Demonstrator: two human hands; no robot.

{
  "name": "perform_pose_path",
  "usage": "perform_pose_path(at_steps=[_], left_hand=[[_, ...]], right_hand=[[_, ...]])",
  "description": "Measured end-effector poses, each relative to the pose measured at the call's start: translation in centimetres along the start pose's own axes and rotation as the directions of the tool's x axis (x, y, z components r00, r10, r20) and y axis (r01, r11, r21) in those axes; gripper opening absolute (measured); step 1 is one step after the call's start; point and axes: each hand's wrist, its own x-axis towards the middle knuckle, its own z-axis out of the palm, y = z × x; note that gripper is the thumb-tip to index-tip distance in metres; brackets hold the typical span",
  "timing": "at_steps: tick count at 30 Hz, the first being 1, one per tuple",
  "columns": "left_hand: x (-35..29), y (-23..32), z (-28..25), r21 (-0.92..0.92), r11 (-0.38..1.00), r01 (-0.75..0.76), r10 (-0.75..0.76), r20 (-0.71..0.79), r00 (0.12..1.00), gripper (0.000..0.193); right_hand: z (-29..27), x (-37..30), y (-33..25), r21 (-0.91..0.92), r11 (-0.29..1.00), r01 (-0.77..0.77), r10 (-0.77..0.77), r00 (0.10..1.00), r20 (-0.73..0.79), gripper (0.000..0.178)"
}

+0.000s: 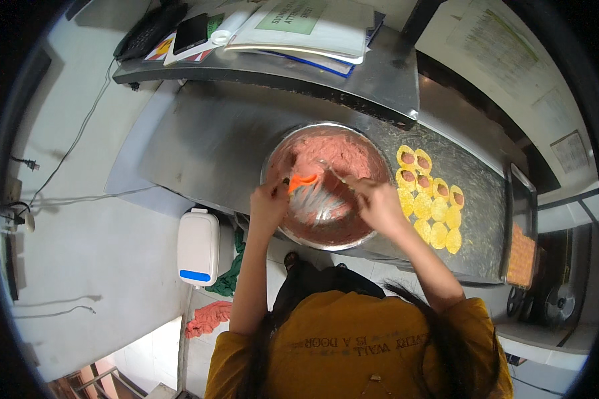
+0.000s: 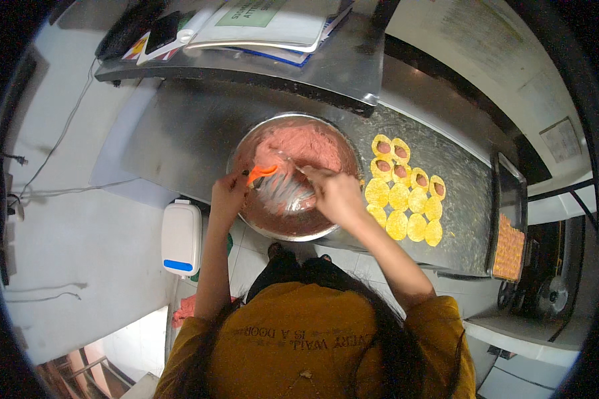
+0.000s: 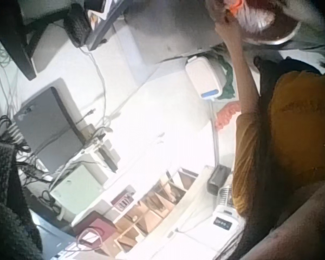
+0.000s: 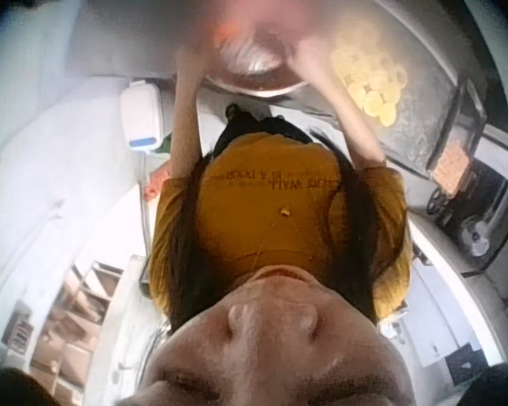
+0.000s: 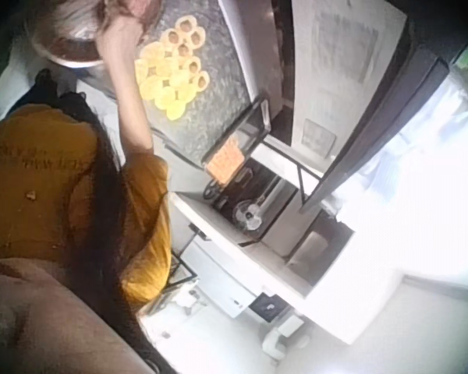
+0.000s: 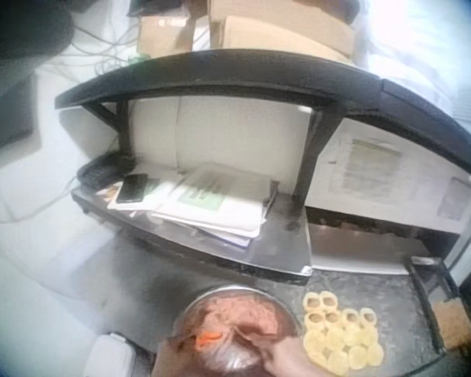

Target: The person scoops a pink filling from a metal bowl using a spatula and spoon, places it into yellow dough cups, and arranges the filled cups on a metal tray. The person repeats this process continuously, filling multiple dough cups and organizing them in rows.

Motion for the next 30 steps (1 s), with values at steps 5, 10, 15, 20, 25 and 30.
perform_pose_path(at_steps=[5, 10, 15, 20, 25, 30], left_hand=[[0.7, 0.5, -0.1, -0.171, 0.958, 0.230, -0.223, 0.059, 0.973, 0.028], [0.3, 2.0, 0.5, -0.172, 0.960, 0.220, -0.201, 0.121, 0.972, 0.027], [0.4, 2.7, 0.9, -0.332, 0.894, 0.300, -0.262, 0.155, 0.953, 0.026], [0.1, 1.2, 1.7, -0.343, 0.910, 0.233, -0.202, 0.123, 0.972, 0.021], [0.2, 2.0, 1.6, -0.246, 0.946, 0.212, -0.182, 0.138, 0.973, 0.023], [-0.3, 2.2, 1.9, -0.083, 0.996, 0.021, -0.022, -0.015, 1.000, 0.022]], right_hand=[[-1.0, -1.9, -1.2, -0.451, 0.871, 0.193, -0.169, 0.981, 0.095, 0.050], [-2.6, -2.1, -1.4, -0.472, 0.874, 0.116, -0.121, 0.992, 0.019, 0.053], [-0.7, -3.5, -1.0, -0.488, 0.864, 0.128, -0.137, 0.990, 0.018, 0.057], [-1.3, -3.5, -0.6, -0.312, 0.949, 0.040, -0.049, 0.999, -0.021, 0.059], [0.7, -3.8, -0.3, -0.399, 0.914, 0.077, -0.094, 0.995, -0.024, 0.058], [-1.0, -2.9, -0.1, -0.325, 0.943, 0.073, -0.073, 0.997, 0.011, 0.057]])
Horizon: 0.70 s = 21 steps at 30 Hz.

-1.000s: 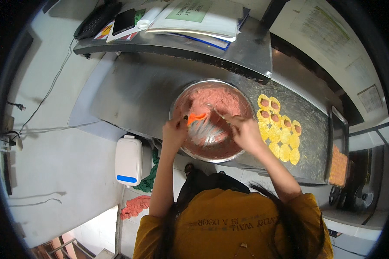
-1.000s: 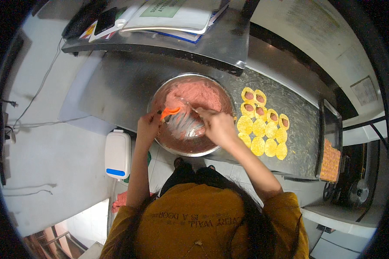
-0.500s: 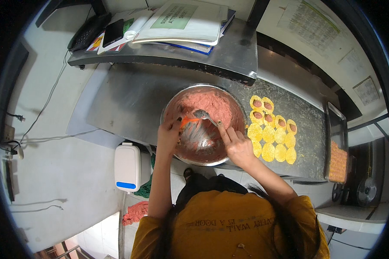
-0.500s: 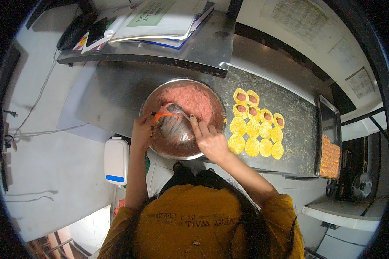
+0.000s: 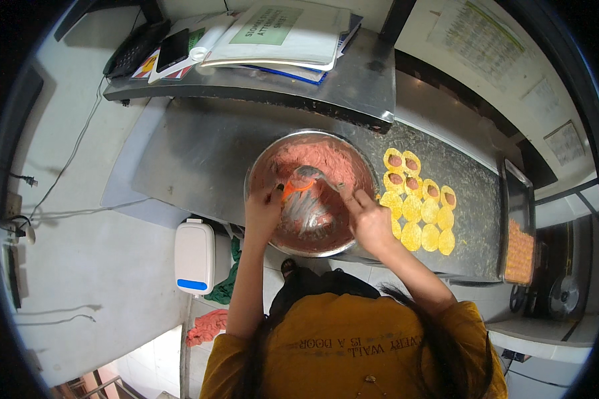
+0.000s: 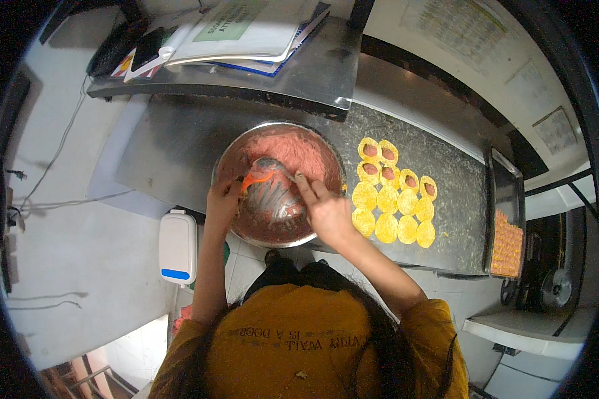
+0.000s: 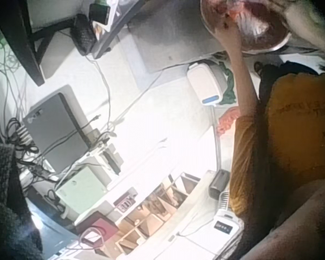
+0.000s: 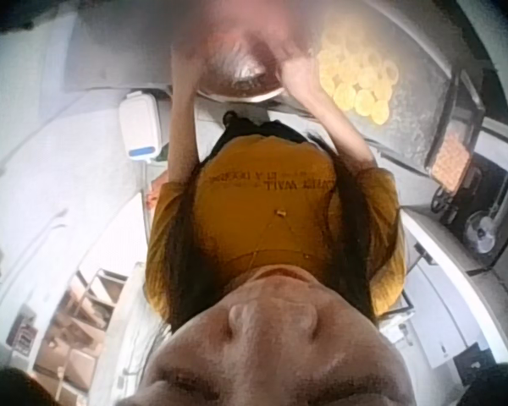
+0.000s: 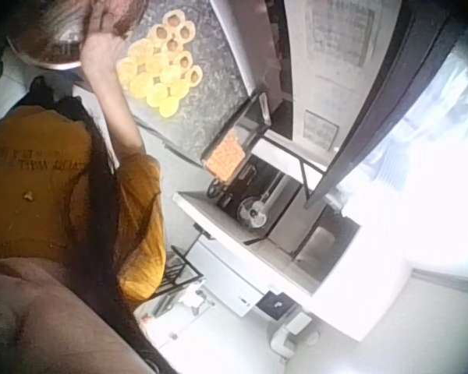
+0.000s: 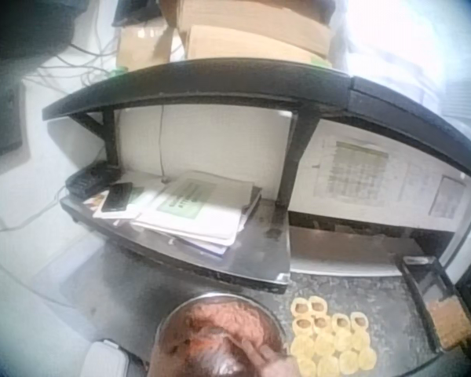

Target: The person scoops a pink filling from a metal bowl using a spatula and spoon, places it into yellow dough cups, and arranges the filled cups on a metal tray. The person repeats this process continuously, filling multiple dough cups and organizing them in rows.

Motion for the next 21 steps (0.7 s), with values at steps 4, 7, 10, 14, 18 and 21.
perform_pose_path(at_steps=[4, 7, 10, 14, 18, 21], left_hand=[[0.4, 0.5, -0.3, 0.008, 0.999, 0.038, -0.039, 0.044, 0.998, 0.022], [0.4, 0.7, -0.7, 0.020, 0.998, 0.058, -0.060, 0.093, 0.994, 0.021], [0.4, 0.0, -0.7, -0.034, 0.999, 0.040, -0.037, 0.089, 0.995, 0.021], [0.2, -0.9, -0.4, -0.142, 0.987, 0.074, -0.065, 0.070, 0.995, 0.019], [0.2, -1.2, -0.7, -0.081, 0.996, -0.036, 0.044, 0.093, 0.995, 0.016], [-0.1, 0.0, -0.1, 0.126, 0.929, -0.348, 0.343, 0.063, 0.937, 0.012]], right_hand=[[0.5, -0.2, -1.1, -0.094, 0.993, 0.065, -0.068, 0.997, -0.028, 0.062], [1.3, -0.4, -1.2, -0.147, 0.987, 0.071, -0.074, 0.997, -0.018, 0.066], [1.8, -0.3, -0.8, -0.082, 0.996, 0.028, -0.023, 0.998, 0.058, 0.057], [1.6, 2.0, 0.5, 0.198, 0.969, -0.148, 0.135, 0.988, 0.074, 0.053], [3.5, 2.3, 2.3, 0.147, 0.925, -0.351, 0.286, 0.896, 0.340, 0.032], [1.9, 3.0, 1.4, 0.344, 0.859, -0.379, 0.311, 0.921, 0.237, 0.024]])
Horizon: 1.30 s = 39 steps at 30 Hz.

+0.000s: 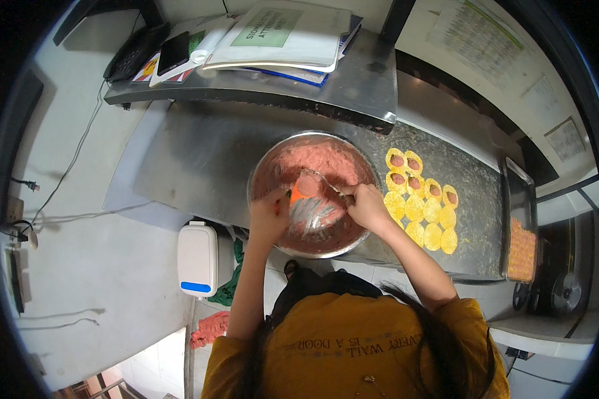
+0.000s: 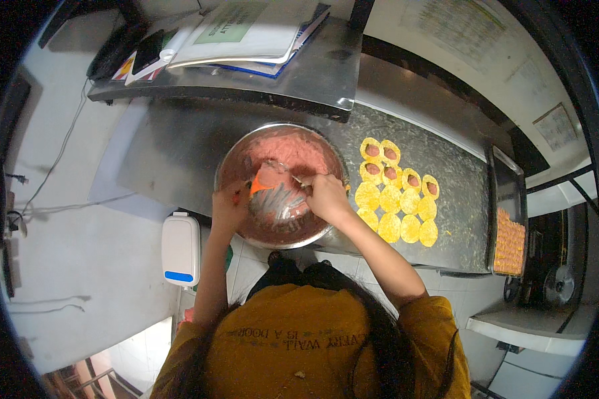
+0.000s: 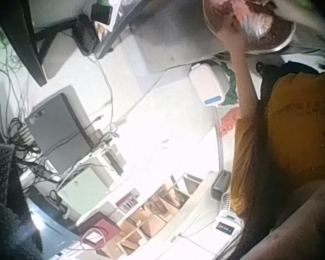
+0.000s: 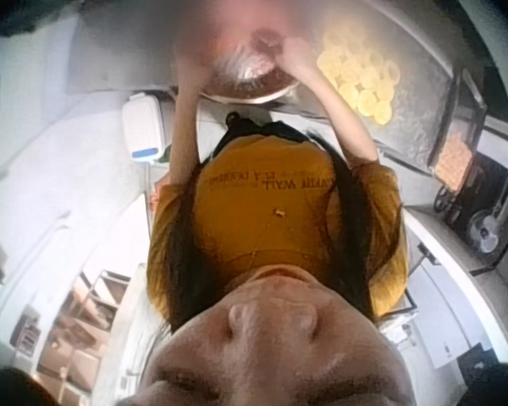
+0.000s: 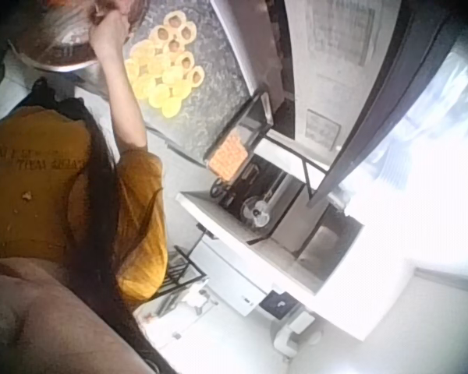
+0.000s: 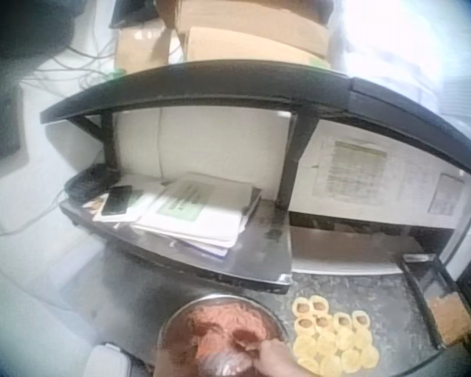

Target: The person scoops a pink filling from a metal bowl using a spatula and spoon, places it into yellow dough cups, and arranges the filled cups on a metal tray. The person repeats this process continuously, filling multiple dough cups and organizing them in rows.

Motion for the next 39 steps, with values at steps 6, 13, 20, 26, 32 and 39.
perform_pose_path(at_steps=[6, 13, 20, 26, 32, 39], left_hand=[[0.5, -0.2, 1.7, 0.180, 0.975, -0.131, 0.123, 0.057, 0.991, 0.009], [2.3, -2.4, 0.6, -0.144, 0.930, 0.337, -0.335, 0.038, 0.941, 0.023], [2.7, -1.1, -1.4, -0.345, 0.707, 0.618, -0.487, 0.396, 0.779, 0.028], [1.7, -1.3, -2.1, -0.293, 0.819, 0.493, -0.363, 0.400, 0.841, 0.021], [2.1, -1.6, -2.2, -0.178, 0.958, 0.223, -0.204, 0.120, 0.972, 0.013], [2.2, -0.6, -0.7, 0.084, 0.996, -0.009, 0.007, 0.023, 1.000, 0.009]], right_hand=[[1.5, -2.3, -2.6, -0.214, 0.976, 0.038, -0.034, 0.999, 0.021, 0.049], [-0.3, -4.5, -2.3, -0.418, 0.880, 0.228, -0.290, 0.953, -0.092, 0.058], [0.7, -4.0, -1.0, -0.523, 0.781, 0.342, -0.446, 0.892, -0.082, 0.059], [0.7, -3.2, -0.5, -0.394, 0.863, 0.316, -0.355, 0.934, -0.028, 0.054], [0.4, -2.1, 1.5, -0.179, 0.972, 0.152, -0.171, 0.981, -0.097, 0.052], [-0.9, -2.8, -1.0, -0.254, 0.956, 0.150, -0.186, 0.974, -0.126, 0.052]])
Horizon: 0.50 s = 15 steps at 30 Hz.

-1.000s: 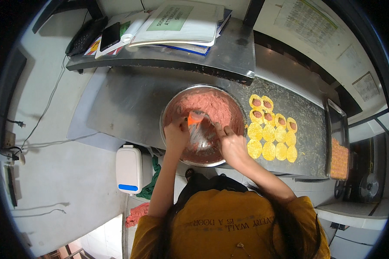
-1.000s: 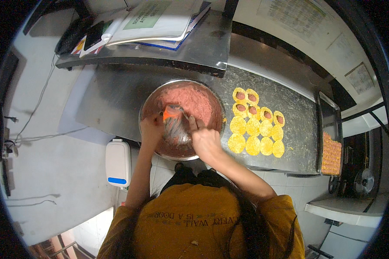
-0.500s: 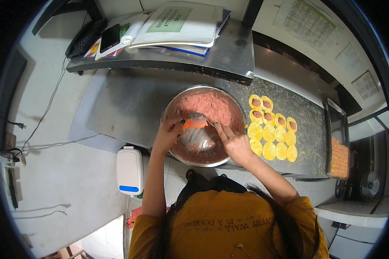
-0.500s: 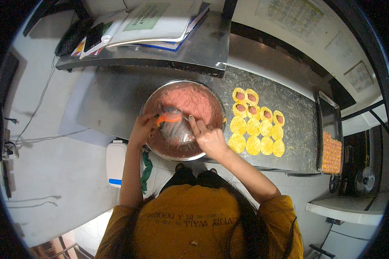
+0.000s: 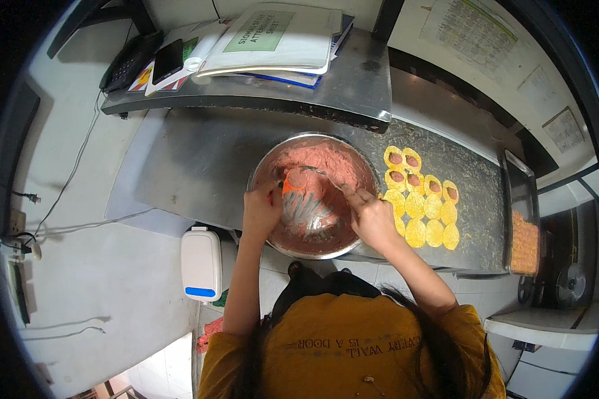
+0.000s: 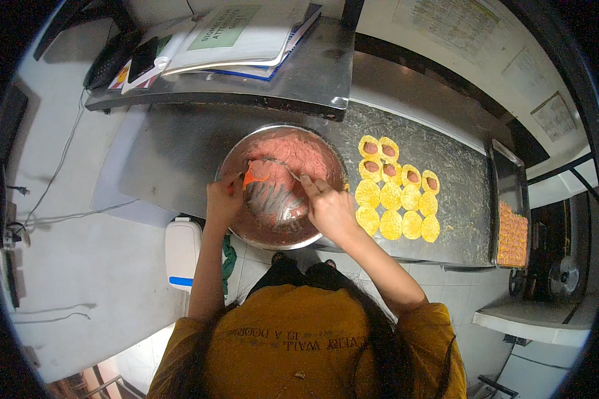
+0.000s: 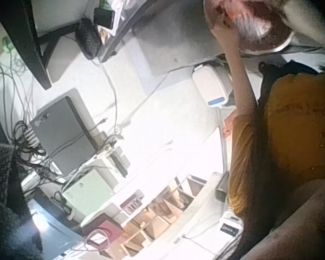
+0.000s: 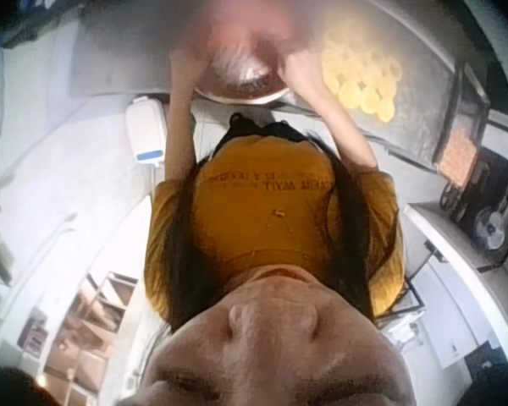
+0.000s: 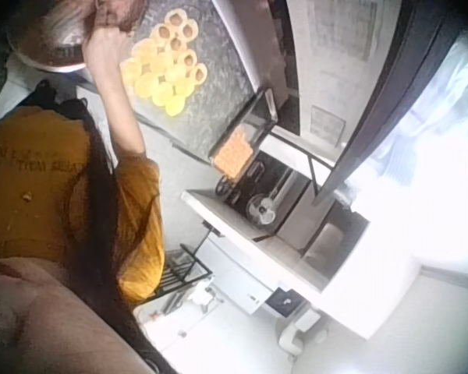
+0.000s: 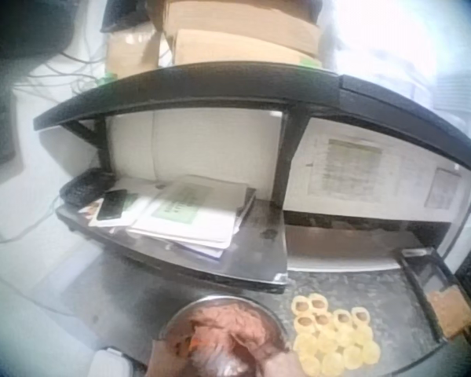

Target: The person scoops a pink filling from a metal bowl using a spatula and spoon, places it into yellow dough cups, and arranges the filled cups on a metal tray. The person repeats this process continuously, filling multiple dough cups and organizing them in rows.

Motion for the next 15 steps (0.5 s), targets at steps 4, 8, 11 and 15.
perform_pose_path(at_steps=[4, 8, 11, 15], left_hand=[[0.3, 0.7, 0.4, 0.027, 0.999, -0.042, 0.042, -0.008, 0.999, 0.008], [0.3, 0.7, 0.6, 0.080, 0.996, -0.048, 0.048, 0.003, 0.999, 0.008], [0.1, 0.2, 0.8, 0.101, 0.993, -0.066, 0.069, -0.028, 0.997, 0.009], [0.0, 0.2, 0.8, 0.009, 0.992, 0.123, -0.123, -0.012, 0.992, 0.013]], right_hand=[[0.6, -0.2, -0.7, -0.074, 0.996, 0.052, -0.048, 0.998, 0.048, 0.057], [0.6, -0.3, -0.9, -0.103, 0.993, 0.054, -0.052, 0.998, 0.019, 0.057], [-0.1, -0.3, -0.5, -0.111, 0.994, -0.003, -0.006, 0.997, -0.083, 0.057], [-0.5, -0.3, -0.2, -0.118, 0.993, -0.019, 0.005, 0.992, -0.124, 0.057]])
